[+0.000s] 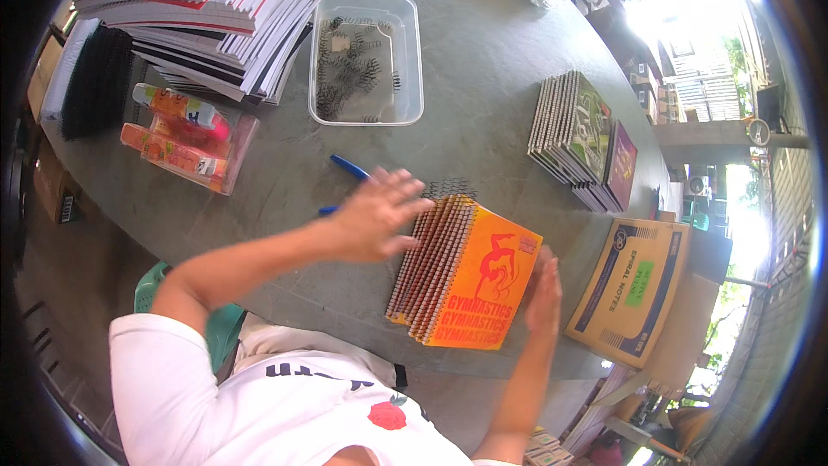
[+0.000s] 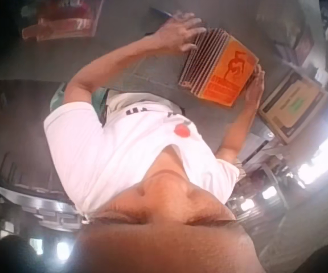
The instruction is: The person trims excess wire from spiral-bound notebooks using pliers and places the finished notebooks into a cardboard box.
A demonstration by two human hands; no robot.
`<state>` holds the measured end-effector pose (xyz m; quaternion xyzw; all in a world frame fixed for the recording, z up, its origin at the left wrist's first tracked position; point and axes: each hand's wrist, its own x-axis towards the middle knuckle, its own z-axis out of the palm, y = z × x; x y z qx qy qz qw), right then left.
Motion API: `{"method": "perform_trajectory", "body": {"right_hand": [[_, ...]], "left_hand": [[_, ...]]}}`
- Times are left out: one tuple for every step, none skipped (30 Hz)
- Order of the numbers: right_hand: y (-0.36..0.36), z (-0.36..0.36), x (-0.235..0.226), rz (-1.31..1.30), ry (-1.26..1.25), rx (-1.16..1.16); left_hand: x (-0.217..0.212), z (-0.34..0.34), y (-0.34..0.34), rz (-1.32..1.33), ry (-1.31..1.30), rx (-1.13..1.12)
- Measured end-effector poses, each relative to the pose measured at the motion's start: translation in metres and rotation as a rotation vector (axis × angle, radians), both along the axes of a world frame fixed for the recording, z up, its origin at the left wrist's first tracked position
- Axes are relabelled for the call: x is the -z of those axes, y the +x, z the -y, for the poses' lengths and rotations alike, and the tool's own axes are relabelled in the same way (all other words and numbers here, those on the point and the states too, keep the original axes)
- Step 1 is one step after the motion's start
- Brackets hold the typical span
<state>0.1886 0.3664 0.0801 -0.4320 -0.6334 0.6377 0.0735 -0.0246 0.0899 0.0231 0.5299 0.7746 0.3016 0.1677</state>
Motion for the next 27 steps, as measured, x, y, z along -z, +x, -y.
{"method": "perform_trajectory", "body": {"right_hand": [[-0.014,-0.006,-0.009,0.081,0.382,0.014],[-0.037,0.004,-0.021,0.081,0.378,0.011],[-0.07,0.026,-0.04,0.101,0.632,-0.234],[-0.106,0.051,-0.056,0.111,0.884,-0.482],[-0.138,0.072,-0.06,0.116,1.137,-0.731],[-0.163,0.091,-0.056,0.121,1.273,-0.908],[-0.189,0.11,-0.047,0.109,1.394,-1.097],[-0.207,0.113,-0.039,0.234,1.353,-1.208],[-0.228,0.117,-0.025,0.339,1.293,-1.327],[-0.253,0.128,-0.016,0.694,1.175,-1.398],[-0.27,0.135,-0.01,1.046,1.034,-1.442],[-0.274,0.134,-0.003,1.045,1.038,-1.449],[-0.274,0.128,0.008,1.089,1.044,-1.529],[-0.274,0.121,0.018,1.135,1.048,-1.61],[-0.274,0.111,0.03,1.137,1.047,-1.615],[-0.273,0.103,0.04,1.155,0.871,-1.599],[-0.271,0.093,0.049,1.171,0.695,-1.573],[-0.272,0.09,0.051,1.174,0.695,-1.581],[-0.272,0.086,0.053,1.121,0.591,-1.516],[-0.272,0.082,0.055,1.068,0.488,-1.445],[-0.272,0.085,0.053,1.073,0.483,-1.444],[-0.273,0.087,0.051,1.007,0.489,-1.443],[-0.273,0.089,0.05,0.941,0.494,-1.44],[-0.273,0.089,0.049,0.942,0.489,-1.435],[-0.273,0.088,0.049,0.92,0.44,-1.42],[-0.273,0.088,0.049,0.897,0.392,-1.406],[-0.272,0.089,0.048,0.897,0.387,-1.403]], "left_hand": [[-0.005,0.019,-0.018,-0.125,-0.19,0.014],[-0.007,0.036,-0.03,-0.251,-0.388,0.022],[-0.002,0.048,-0.035,-0.247,-0.394,0.016],[0.001,0.057,-0.039,-0.256,-0.362,0.056],[0.004,0.062,-0.042,-0.267,-0.327,0.095],[0.006,0.06,-0.04,-0.268,-0.32,0.094],[0.009,0.059,-0.034,-0.338,-0.348,0.039],[0.011,0.049,-0.031,-0.413,-0.34,0.007],[0.016,0.045,-0.03,-0.415,-0.337,0.005],[0.023,0.043,-0.031,-0.374,-0.284,-0.074],[0.026,0.041,-0.033,-0.335,-0.231,-0.154],[0.027,0.038,-0.033,-0.332,-0.231,-0.161],[0.026,0.03,-0.031,-0.224,-0.196,-0.176],[0.025,0.023,-0.028,-0.116,-0.158,-0.19],[0.022,0.018,-0.027,-0.111,-0.159,-0.192],[0.02,0.014,-0.025,-0.166,-0.171,-0.132],[0.018,0.012,-0.024,-0.22,-0.181,-0.069],[0.022,0.012,-0.025,-0.214,-0.182,-0.075],[0.026,0.011,-0.026,-0.35,-0.129,-0.064],[0.03,0.009,-0.027,-0.487,-0.073,-0.052],[0.031,0.008,-0.028,-0.483,-0.071,-0.048],[0.032,0.006,-0.029,-0.509,-0.054,-0.059],[0.033,0.004,-0.03,-0.536,-0.036,-0.068],[0.033,0.001,-0.03,-0.535,-0.035,-0.062],[0.033,-0.001,-0.031,-0.559,-0.058,-0.044],[0.033,-0.003,-0.031,-0.584,-0.083,-0.028],[0.03,-0.004,-0.033,-0.583,-0.083,-0.023]]}}
